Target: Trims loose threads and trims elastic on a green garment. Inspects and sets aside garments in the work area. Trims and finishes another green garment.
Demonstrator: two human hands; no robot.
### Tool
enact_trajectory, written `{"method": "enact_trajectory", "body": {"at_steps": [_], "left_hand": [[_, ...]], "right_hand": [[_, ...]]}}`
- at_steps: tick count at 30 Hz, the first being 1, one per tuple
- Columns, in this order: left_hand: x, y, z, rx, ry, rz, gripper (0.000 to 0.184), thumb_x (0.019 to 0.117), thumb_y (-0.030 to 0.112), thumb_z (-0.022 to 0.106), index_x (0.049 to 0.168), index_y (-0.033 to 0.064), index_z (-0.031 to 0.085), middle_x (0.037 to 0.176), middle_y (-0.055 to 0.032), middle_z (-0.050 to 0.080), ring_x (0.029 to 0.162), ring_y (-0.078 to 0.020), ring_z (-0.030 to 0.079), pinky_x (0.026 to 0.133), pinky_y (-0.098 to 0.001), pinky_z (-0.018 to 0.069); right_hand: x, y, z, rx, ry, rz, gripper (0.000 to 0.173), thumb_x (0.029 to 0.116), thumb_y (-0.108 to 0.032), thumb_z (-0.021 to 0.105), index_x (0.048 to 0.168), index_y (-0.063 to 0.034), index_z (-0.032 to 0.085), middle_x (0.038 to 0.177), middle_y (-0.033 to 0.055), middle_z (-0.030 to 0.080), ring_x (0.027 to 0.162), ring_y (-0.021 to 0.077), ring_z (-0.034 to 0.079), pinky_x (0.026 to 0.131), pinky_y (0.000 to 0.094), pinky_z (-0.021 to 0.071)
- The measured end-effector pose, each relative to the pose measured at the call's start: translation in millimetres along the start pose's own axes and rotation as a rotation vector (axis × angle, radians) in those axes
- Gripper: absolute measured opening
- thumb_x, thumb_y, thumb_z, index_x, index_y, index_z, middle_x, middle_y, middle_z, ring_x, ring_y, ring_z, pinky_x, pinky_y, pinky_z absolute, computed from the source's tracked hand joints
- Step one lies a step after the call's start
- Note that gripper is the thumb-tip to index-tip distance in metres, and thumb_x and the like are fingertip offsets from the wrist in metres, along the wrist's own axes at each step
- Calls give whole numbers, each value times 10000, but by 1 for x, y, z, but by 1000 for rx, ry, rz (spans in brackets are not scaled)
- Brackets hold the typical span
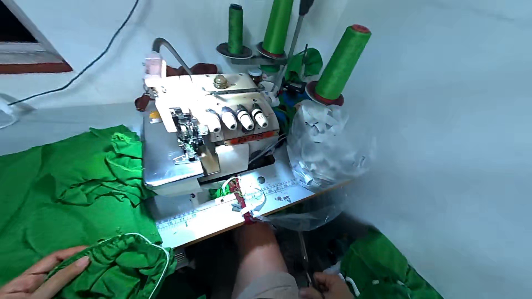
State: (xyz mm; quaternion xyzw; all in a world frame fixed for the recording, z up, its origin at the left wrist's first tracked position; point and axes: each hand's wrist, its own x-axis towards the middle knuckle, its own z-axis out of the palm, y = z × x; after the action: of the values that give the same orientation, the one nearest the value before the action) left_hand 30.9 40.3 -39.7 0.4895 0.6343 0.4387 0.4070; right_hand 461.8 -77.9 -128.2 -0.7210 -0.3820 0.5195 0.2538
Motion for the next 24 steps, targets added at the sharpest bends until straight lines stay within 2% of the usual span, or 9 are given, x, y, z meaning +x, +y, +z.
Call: {"method": "enact_trajectory", "body": {"at_steps": [2,4,7,10,12,15,18,24], "left_hand": [[2,-7,-6,8,-4,-9,157,974,-16,497,1102,-30,588,890,102,673,812,48,651,784,-197,567],[3,-10,-11,28,-12,-16,171,974,0,496,1114,-17,593,939,89,666,850,36,646,808,-213,560],[-1,7,-4,-21,29,-69,165,982,-53,475,1070,9,600,879,113,666,798,47,643,770,-183,553],[7,-27,-16,-98,19,35,182,948,6,519,1054,81,648,897,130,717,805,34,677,746,-190,581],[12,-43,-22,-102,30,75,169,926,60,558,1047,97,671,916,112,724,816,16,683,742,-206,585],[13,-40,-20,-121,46,66,162,913,62,584,1031,97,689,931,88,724,831,-2,681,752,-208,579],[12,-40,-20,-154,57,80,169,911,59,599,1033,70,716,958,35,732,866,-46,688,782,-232,579],[14,-47,-22,-215,11,74,151,928,86,625,1030,69,735,992,-16,729,922,-101,684,831,-281,572]], "right_hand": [[17,-41,-10,-106,74,-55,306,883,-269,801,809,-27,629,627,19,612,496,111,581,508,298,528],[42,-85,-18,-235,90,-47,378,907,-341,787,886,10,650,686,63,630,534,156,609,547,333,550],[75,-138,-21,-291,106,-6,386,927,-358,770,901,0,628,688,39,641,536,119,622,556,282,552],[97,-170,-16,-245,108,48,348,948,-324,747,889,-9,612,653,21,634,517,100,626,540,251,554],[111,-180,-11,-179,121,78,332,957,-315,734,891,-8,628,633,13,627,506,98,623,520,248,553],[126,-185,-4,-227,210,92,361,951,-340,742,884,1,644,640,18,625,510,98,613,532,264,553],[132,-195,4,-346,293,77,385,970,-322,726,1045,51,670,785,109,666,627,168,639,645,353,569],[156,-186,3,-359,362,40,425,918,-280,792,1117,60,633,830,148,674,629,201,668,615,381,590]]}}
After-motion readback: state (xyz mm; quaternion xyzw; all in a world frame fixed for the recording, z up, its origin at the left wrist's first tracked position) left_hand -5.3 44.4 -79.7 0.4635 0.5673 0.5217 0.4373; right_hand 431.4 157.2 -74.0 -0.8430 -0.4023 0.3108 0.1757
